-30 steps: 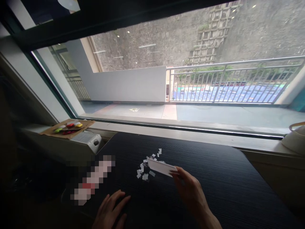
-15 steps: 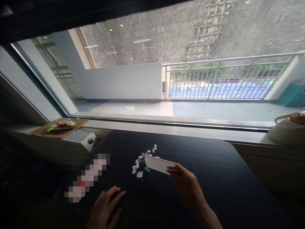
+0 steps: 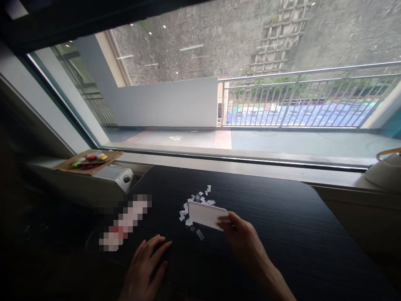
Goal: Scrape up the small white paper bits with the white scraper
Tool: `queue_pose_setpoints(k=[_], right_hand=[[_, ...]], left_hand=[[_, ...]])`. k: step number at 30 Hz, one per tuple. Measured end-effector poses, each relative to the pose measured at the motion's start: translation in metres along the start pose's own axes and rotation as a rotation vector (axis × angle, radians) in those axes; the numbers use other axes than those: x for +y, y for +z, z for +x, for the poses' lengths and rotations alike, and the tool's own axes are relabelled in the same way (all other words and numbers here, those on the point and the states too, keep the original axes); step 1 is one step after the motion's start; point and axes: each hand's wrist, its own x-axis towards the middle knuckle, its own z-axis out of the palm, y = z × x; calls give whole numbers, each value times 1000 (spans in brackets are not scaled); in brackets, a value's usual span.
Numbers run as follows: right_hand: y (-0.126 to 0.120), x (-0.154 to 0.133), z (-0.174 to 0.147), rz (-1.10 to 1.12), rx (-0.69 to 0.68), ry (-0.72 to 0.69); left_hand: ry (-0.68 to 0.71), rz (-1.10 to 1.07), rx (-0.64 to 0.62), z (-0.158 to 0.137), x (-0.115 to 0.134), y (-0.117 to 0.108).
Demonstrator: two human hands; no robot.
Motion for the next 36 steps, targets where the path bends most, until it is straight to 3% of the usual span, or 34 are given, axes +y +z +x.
queue_pose_setpoints(k=[6, 15, 19, 23, 30, 34, 36], right_hand=[[-11, 6, -1, -71, 78, 66], [-14, 4, -17, -47, 9, 84], [-13, 14, -23, -31, 67, 166], [-6, 25, -24, 73, -40, 185], [7, 20, -9, 66, -73, 169], [3, 15, -21, 95, -152, 178], [-4, 16, -27, 136, -114, 209]], left_hand=[[-11, -12, 7, 2, 5, -4], [-45, -75, 37, 6, 11, -10], [-50, -66, 75, 7, 14, -11], [-55, -76, 62, 8, 15, -14], [-64, -82, 38, 10, 16, -16], [-60, -77, 23, 12, 18, -19], [-63, -78, 3, 11, 18, -22]])
